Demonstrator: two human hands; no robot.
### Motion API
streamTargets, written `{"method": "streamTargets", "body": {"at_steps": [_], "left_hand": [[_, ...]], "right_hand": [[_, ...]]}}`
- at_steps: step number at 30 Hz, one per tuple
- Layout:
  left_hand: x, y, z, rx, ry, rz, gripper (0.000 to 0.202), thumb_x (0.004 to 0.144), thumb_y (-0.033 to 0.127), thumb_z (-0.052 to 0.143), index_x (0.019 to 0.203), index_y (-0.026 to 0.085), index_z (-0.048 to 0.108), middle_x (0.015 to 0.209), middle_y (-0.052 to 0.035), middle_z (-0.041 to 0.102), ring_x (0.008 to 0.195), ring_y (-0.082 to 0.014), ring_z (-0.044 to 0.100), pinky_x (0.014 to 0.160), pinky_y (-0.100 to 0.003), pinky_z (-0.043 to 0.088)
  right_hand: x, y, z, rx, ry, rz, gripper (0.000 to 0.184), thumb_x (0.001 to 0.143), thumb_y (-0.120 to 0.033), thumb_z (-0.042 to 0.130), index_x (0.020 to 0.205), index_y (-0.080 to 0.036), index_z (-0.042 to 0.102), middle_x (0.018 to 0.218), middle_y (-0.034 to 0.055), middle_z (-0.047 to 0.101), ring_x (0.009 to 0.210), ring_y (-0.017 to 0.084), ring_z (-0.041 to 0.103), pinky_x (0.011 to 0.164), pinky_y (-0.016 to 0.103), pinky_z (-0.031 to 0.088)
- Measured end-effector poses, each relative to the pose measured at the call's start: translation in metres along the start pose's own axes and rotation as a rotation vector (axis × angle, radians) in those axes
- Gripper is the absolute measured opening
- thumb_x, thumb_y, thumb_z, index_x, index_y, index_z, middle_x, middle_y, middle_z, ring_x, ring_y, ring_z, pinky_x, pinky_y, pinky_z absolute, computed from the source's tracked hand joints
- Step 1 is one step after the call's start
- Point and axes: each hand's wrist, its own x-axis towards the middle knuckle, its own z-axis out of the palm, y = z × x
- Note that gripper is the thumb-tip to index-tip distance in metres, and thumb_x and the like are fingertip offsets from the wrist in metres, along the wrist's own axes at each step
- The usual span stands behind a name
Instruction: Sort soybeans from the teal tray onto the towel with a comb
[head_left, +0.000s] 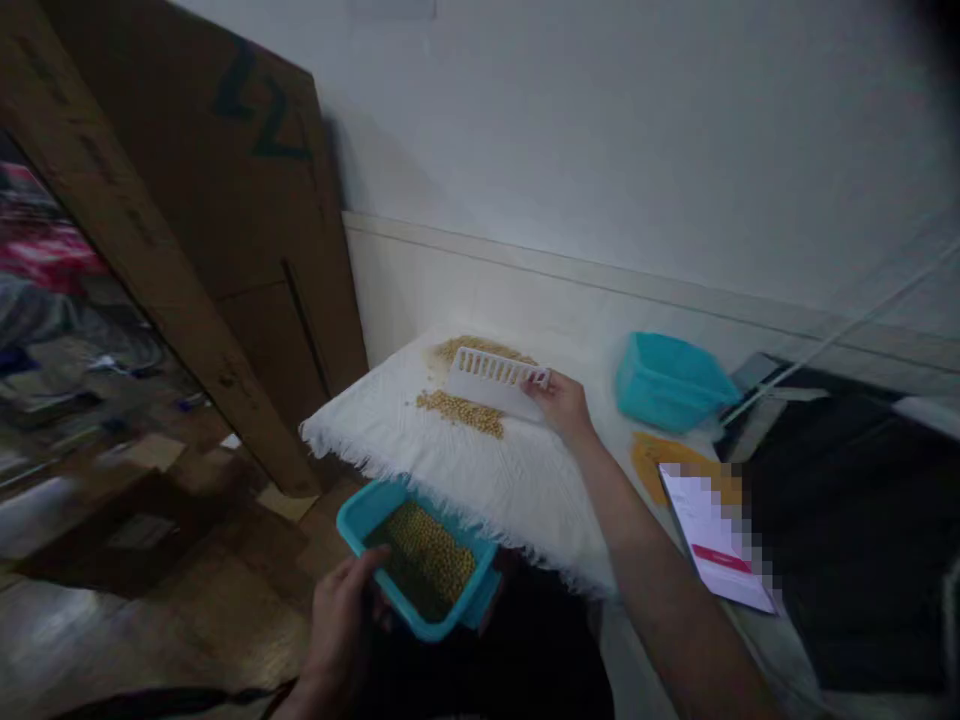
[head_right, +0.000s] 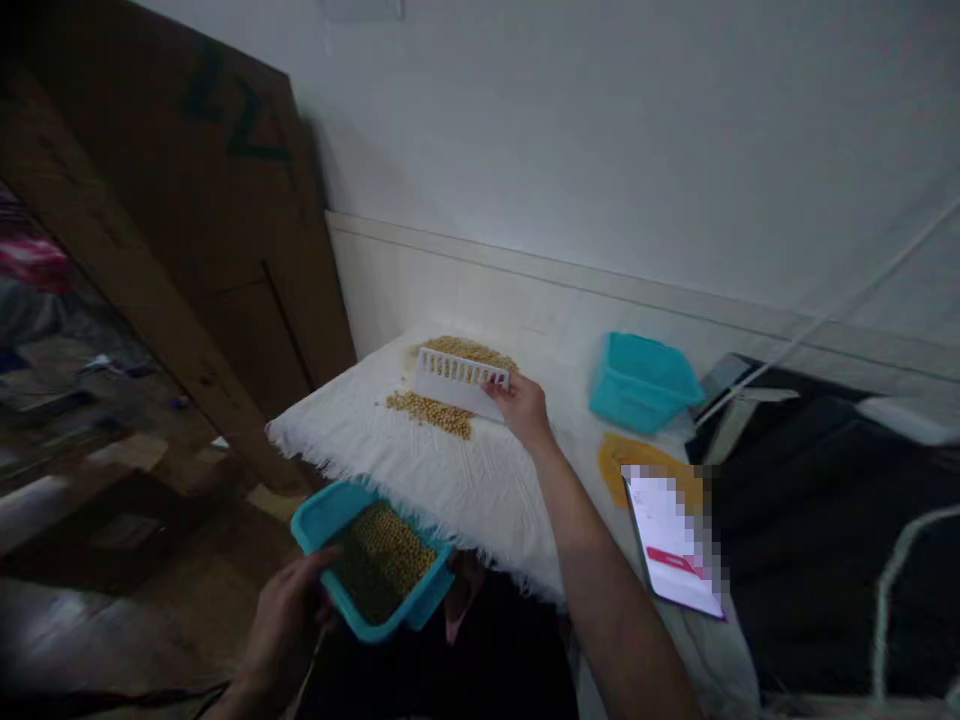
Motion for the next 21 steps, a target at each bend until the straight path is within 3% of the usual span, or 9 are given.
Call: {"method": "streamTargets", "body": {"at_steps": [7, 11, 16, 21], "left_hand": [[0.008, -0.011, -0.005, 0.070, -0.015, -0.045, 0.043, 0.070, 0.049, 0.069, 0.043, 0.021, 0.051, 0.032, 0.0040, 0.043, 0.029, -0.0112, 0.038, 0.033, -0.024, 0.031], [0.000, 0.000, -0.001, 0.098, -0.019, -0.018, 0.042, 0.068, 0.047, 0.068, 0.041, 0.021, 0.051, 0.032, 0.0039, 0.042, 0.029, -0.0102, 0.037, 0.033, -0.023, 0.030], [-0.011, 0.017, 0.007, 0.094, -0.034, -0.019, 0.040, 0.065, 0.045, 0.071, 0.040, 0.020, 0.050, 0.032, 0.0040, 0.043, 0.029, -0.0097, 0.037, 0.033, -0.023, 0.030], [-0.013, 0.013, 0.007, 0.072, -0.041, -0.013, 0.040, 0.067, 0.044, 0.073, 0.043, 0.020, 0.052, 0.034, 0.0041, 0.045, 0.029, -0.0095, 0.037, 0.033, -0.023, 0.031]], "right_hand": [[-0.035, -0.008, -0.037, -0.132, 0.040, -0.001, 0.038, 0.070, -0.053, 0.073, 0.077, -0.016, 0.070, 0.072, 0.0044, 0.072, 0.066, 0.020, 0.065, 0.058, 0.028, 0.049], [-0.056, -0.009, -0.040, -0.155, 0.068, 0.000, 0.039, 0.071, -0.056, 0.070, 0.070, -0.017, 0.066, 0.065, 0.0026, 0.068, 0.061, 0.017, 0.062, 0.052, 0.026, 0.046], [-0.058, -0.006, -0.040, -0.180, 0.043, -0.010, 0.039, 0.071, -0.055, 0.070, 0.069, -0.017, 0.065, 0.061, 0.0006, 0.064, 0.056, 0.014, 0.057, 0.049, 0.023, 0.041], [-0.055, 0.003, -0.048, -0.191, 0.025, -0.003, 0.035, 0.072, -0.051, 0.070, 0.072, -0.016, 0.066, 0.062, -0.0003, 0.063, 0.057, 0.014, 0.055, 0.052, 0.023, 0.039]]}}
